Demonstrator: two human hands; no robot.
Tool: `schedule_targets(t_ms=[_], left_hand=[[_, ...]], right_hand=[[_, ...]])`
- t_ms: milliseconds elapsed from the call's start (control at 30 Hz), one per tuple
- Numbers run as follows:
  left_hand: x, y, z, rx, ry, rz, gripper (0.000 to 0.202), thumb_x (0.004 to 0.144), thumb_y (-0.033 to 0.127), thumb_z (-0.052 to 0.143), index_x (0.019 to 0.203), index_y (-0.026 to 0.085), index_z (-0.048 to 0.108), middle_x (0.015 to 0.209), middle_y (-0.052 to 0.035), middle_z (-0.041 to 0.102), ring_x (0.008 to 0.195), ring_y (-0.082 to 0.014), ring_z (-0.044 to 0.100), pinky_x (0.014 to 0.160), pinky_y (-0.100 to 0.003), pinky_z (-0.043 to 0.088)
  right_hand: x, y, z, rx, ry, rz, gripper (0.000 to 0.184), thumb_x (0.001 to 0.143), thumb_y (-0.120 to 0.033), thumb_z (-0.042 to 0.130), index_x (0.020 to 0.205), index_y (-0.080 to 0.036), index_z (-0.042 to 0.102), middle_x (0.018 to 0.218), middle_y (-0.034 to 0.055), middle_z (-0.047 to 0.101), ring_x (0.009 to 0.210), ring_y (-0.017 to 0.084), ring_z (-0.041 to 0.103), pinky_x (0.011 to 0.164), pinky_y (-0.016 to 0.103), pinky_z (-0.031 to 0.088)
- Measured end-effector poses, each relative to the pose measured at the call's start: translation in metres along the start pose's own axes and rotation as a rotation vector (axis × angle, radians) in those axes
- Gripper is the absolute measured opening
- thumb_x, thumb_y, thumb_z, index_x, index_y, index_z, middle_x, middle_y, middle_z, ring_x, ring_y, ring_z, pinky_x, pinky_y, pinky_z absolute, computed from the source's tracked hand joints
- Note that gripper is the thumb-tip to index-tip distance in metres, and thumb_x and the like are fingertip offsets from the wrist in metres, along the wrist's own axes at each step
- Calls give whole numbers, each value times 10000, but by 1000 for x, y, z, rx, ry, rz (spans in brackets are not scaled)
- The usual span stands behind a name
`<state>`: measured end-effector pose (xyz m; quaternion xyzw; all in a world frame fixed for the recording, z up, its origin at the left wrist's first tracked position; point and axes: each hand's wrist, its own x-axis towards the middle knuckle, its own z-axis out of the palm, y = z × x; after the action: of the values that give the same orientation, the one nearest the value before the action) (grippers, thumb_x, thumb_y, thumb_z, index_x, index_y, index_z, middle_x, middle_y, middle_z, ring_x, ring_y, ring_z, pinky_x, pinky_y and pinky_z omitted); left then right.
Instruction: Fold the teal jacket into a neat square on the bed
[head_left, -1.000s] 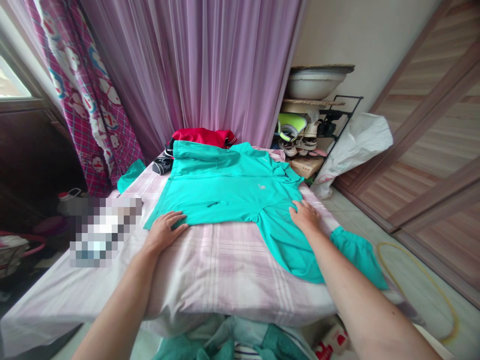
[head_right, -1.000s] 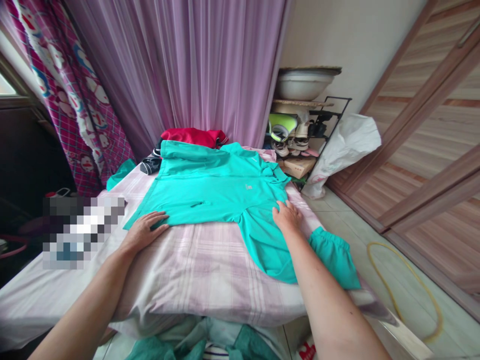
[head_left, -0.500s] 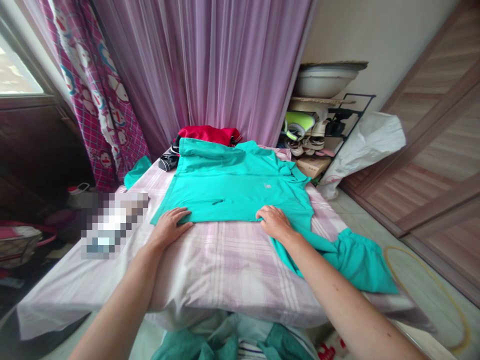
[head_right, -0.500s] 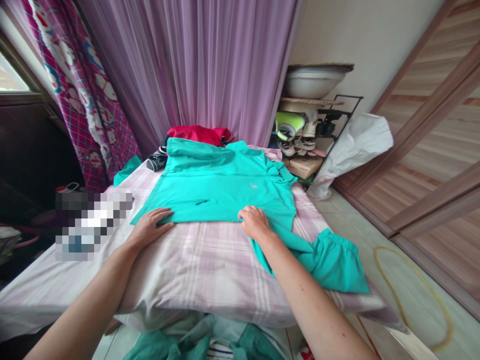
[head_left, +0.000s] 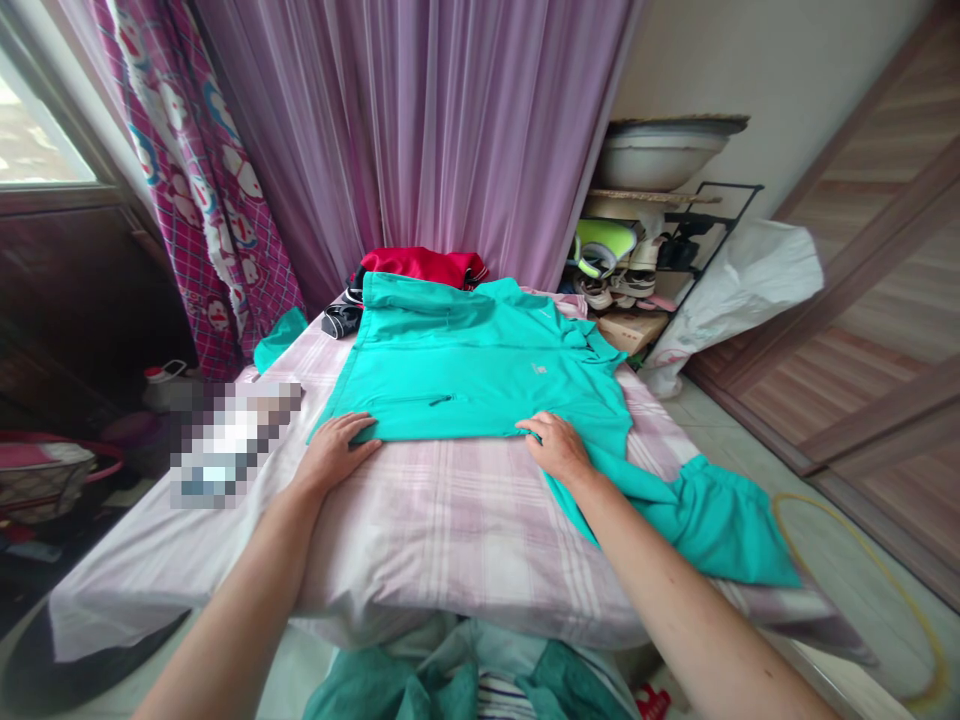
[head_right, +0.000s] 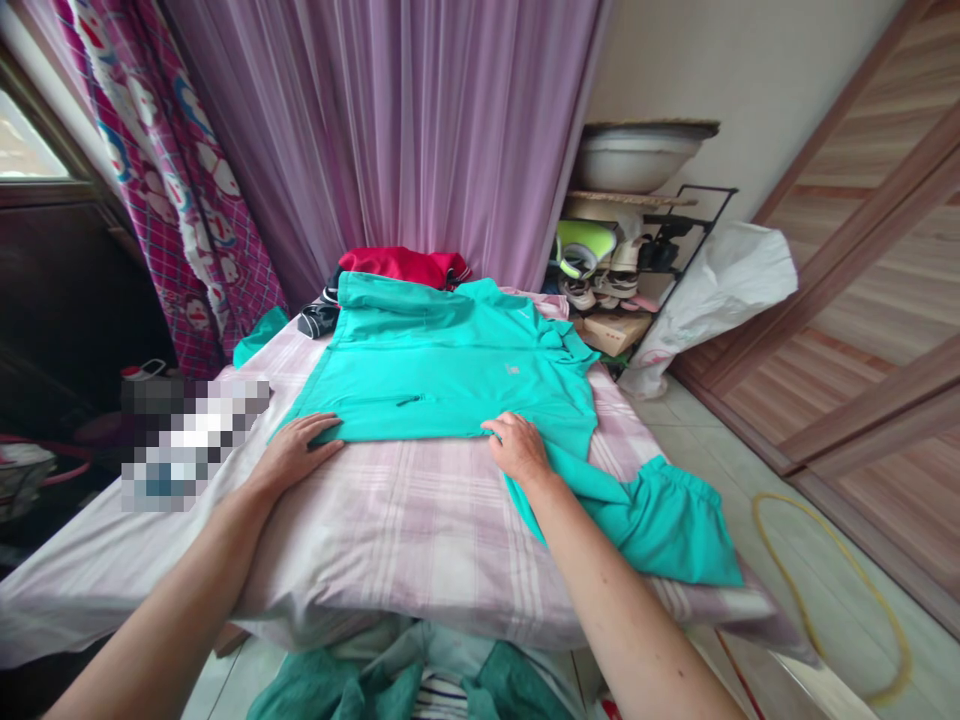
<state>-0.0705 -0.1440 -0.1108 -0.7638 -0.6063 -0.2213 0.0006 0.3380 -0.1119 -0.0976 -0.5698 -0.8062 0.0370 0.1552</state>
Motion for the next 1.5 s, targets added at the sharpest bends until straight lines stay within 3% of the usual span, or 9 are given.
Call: schedule_targets(t_ms=[333, 733, 900, 1100, 1333, 1500], left_hand=[[0, 1, -5, -38, 4, -1, 656, 901, 690, 382, 1209, 196, 684, 1277, -108, 687, 1188, -287, 620, 1065, -453, 460], [-1, -8, -4, -44, 1, -24, 612, 938, 651, 323, 1079, 243, 757, 1264, -77, 699, 1163, -278, 635, 1071, -480, 448], [-1, -2, -5, -34, 32, -46, 571, 945, 591, 330, 1009, 230, 768, 1182, -68, 738, 1106, -266, 664, 1025, -428, 487], [-2, 2, -9, -47, 51, -99, 512, 932, 559, 375, 1018, 227, 754, 1140, -60, 754, 1066, -254, 680, 992, -381, 509], [-2, -1, -9, -71, 39, -43, 496, 874, 632, 473, 1040, 245, 735, 1184, -57, 736, 1083, -253, 671, 1023, -395, 495], [-3, -3, -7, -50, 45, -36, 461, 883, 581, 482, 1055, 237, 737, 1162, -67, 743, 1081, -257, 672, 1006, -400, 505]], right_hand=[[8, 16, 15, 208, 84, 71, 316, 852, -144, 521, 1015, -249, 770, 1071, 31, 722, 989, 181, 653, 897, 276, 489], [2, 14, 18, 141, 164, -36, 344, 820, -116, 522, 1022, -239, 771, 1014, 53, 717, 979, 199, 635, 910, 299, 462], [2, 14, 18, 126, 158, -28, 349, 818, -105, 519, 1020, -238, 771, 1016, 49, 718, 981, 193, 631, 909, 290, 456], [2, 13, 18, 108, 150, -21, 357, 817, -100, 516, 1034, -232, 767, 1032, 53, 718, 989, 195, 635, 913, 293, 457], [2, 13, 18, 140, 156, -34, 353, 818, -106, 511, 1028, -230, 767, 1026, 58, 724, 986, 201, 642, 915, 307, 468], [1, 14, 20, 153, 170, -47, 345, 814, -112, 516, 1016, -235, 766, 1019, 55, 729, 985, 202, 644, 914, 315, 474]])
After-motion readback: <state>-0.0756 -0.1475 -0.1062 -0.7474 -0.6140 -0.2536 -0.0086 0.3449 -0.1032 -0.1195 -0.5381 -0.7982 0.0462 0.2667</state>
